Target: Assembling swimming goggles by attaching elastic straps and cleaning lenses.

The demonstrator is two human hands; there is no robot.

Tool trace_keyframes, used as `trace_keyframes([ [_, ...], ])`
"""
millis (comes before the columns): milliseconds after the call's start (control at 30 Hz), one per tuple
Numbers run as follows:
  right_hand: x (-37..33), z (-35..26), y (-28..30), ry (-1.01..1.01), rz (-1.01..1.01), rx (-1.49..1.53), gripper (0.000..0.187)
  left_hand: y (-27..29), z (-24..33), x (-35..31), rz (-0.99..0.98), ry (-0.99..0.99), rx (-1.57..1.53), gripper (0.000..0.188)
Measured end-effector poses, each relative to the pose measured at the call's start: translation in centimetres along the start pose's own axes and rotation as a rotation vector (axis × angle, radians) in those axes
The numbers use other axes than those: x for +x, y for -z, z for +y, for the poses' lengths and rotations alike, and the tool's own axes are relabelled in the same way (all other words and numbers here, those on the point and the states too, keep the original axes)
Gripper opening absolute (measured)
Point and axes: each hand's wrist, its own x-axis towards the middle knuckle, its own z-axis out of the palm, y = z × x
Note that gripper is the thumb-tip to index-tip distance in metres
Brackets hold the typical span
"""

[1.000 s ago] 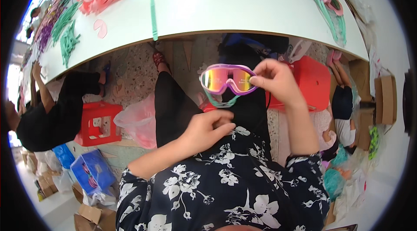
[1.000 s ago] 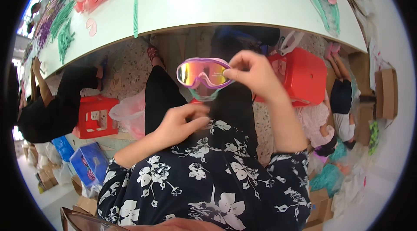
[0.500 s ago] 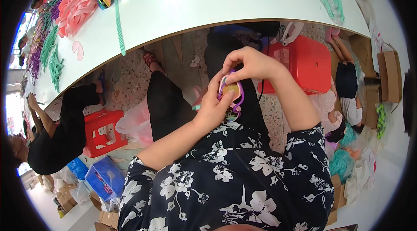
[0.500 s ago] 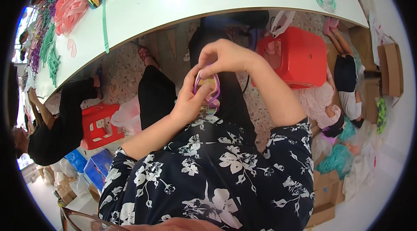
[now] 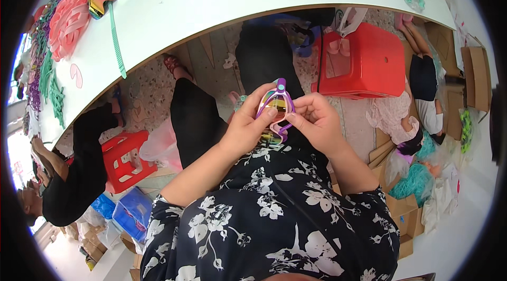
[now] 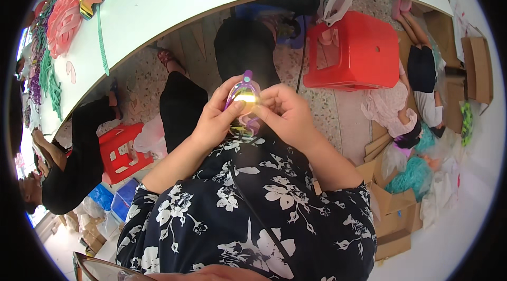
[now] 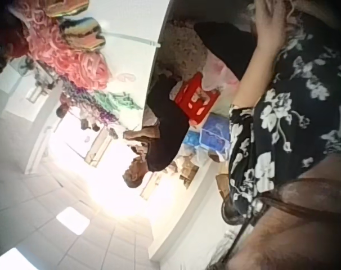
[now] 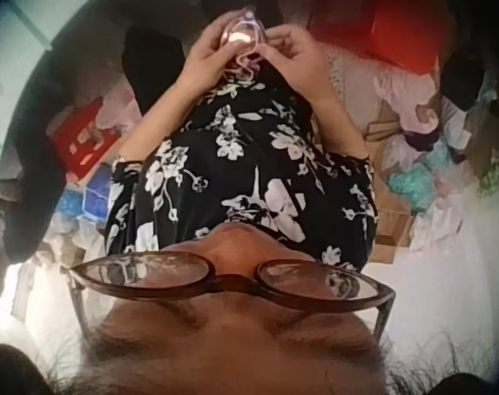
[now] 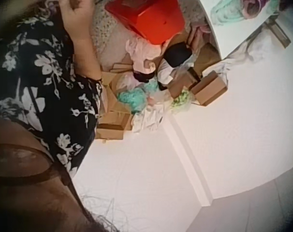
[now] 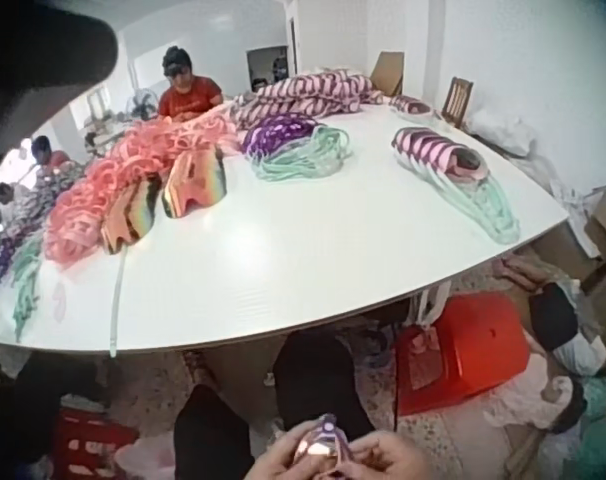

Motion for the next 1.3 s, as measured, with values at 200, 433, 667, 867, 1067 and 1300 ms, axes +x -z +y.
trace_keyframes([
  [200,-0.2,1.4,1.6,-0.092,-0.029,0.076,0.032,0.3,-0.6,-0.9,-0.088,0.061,-0.128,0.056],
  [433,-0.2,0.5,-0.1,-0.133,0.014,0.056,0.038,-0.5,0.1,-1.3,-0.011,-0.097,0.298,0.057],
  [667,0.1,0.5,-0.3,-0.134,0.025,0.010,0.034,0.3,2.7,-2.8,0.323,-0.379,0.878,0.030],
  [867,0.7,0.8,-0.5,-0.122,0.011,-0.009,0.033,-0.9,2.6,-2.4,0.335,-0.573,1.116,0.018],
  [1067,0.7,0.2,-0.7,-0.112,0.001,-0.034,0.032,-1.3,2.4,-2.6,0.430,-0.661,1.125,0.012],
  [1300,0.8,-0.2,-0.3,-0.122,-0.059,-0.062,0.034,-1.3,2.1,-3.6,0.468,-0.301,0.646,0.011],
])
